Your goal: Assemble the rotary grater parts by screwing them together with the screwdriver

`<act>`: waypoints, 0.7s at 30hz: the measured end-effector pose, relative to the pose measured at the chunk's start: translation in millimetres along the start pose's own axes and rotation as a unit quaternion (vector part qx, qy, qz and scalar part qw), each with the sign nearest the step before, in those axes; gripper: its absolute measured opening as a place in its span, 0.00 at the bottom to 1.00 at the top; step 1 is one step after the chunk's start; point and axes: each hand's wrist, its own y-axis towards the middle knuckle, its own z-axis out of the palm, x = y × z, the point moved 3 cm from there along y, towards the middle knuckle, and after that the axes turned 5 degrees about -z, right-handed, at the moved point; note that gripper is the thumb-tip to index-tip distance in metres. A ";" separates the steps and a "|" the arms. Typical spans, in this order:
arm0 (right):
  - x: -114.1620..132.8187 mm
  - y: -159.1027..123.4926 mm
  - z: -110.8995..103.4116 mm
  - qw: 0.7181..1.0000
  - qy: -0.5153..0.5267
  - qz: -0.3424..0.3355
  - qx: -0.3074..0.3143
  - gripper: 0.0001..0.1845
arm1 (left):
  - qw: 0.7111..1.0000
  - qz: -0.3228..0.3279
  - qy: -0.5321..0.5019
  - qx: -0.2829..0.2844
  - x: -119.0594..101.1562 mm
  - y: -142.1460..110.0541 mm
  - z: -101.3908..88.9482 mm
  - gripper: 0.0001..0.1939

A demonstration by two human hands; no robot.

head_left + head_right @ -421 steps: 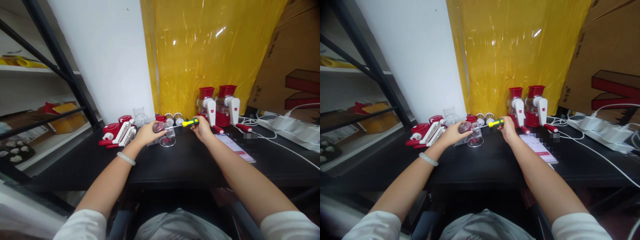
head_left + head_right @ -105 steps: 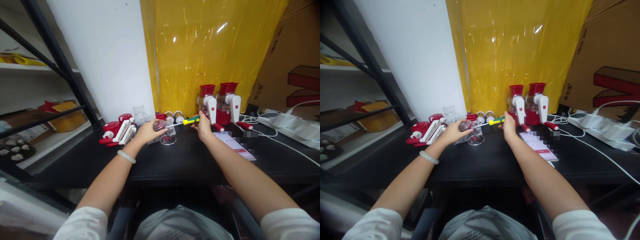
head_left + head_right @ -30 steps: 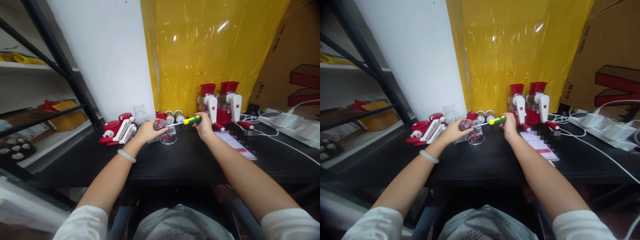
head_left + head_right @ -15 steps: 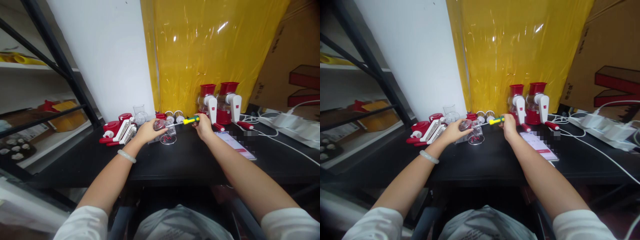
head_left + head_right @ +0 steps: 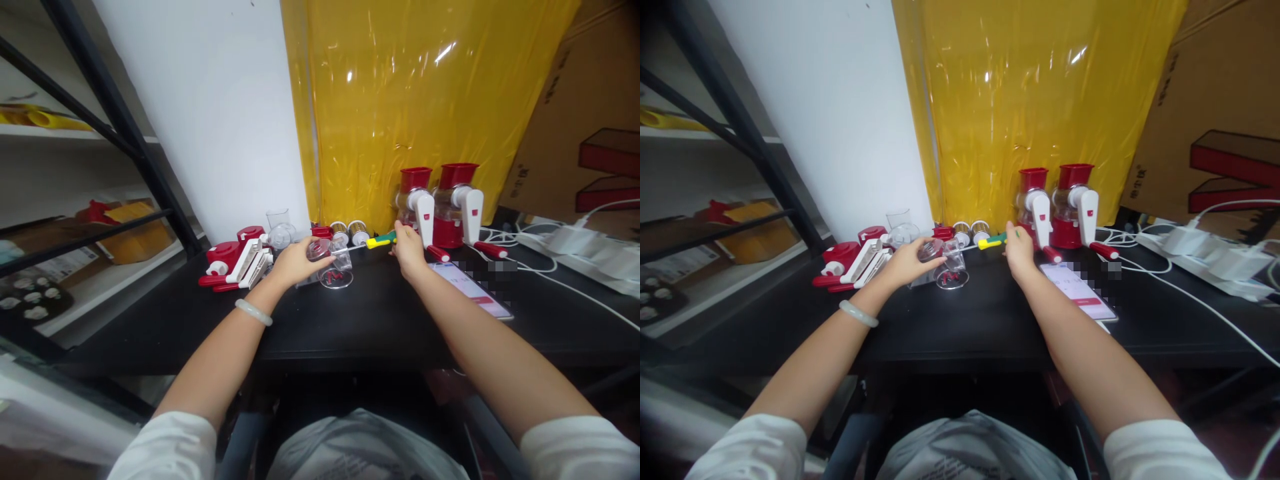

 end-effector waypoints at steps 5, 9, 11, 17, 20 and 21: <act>-1.0 -0.2 1.2 0.999 -0.017 -0.006 -0.029 0.12 | 1.000 0.001 -0.002 0.001 0.2 0.0 0.2 0.37; 2.1 -4.0 6.1 0.995 0.082 0.046 -0.020 0.05 | 1.000 0.005 -0.007 -0.003 0.4 0.1 0.4 0.37; 3.2 -6.1 7.0 0.990 0.119 0.072 -0.014 0.05 | 1.000 0.003 -0.009 -0.003 0.5 0.3 0.5 0.37; 4.3 -5.3 4.8 0.994 0.099 0.050 -0.005 0.14 | 1.000 0.002 -0.003 -0.002 0.4 0.7 0.7 0.37; 3.3 -2.4 2.4 0.999 0.032 0.017 -0.014 0.22 | 1.000 -0.001 -0.003 -0.005 0.7 0.5 0.6 0.37; 2.7 -1.6 2.1 1.000 0.021 0.009 -0.012 0.22 | 1.000 -0.001 -0.003 -0.004 0.8 0.4 0.6 0.38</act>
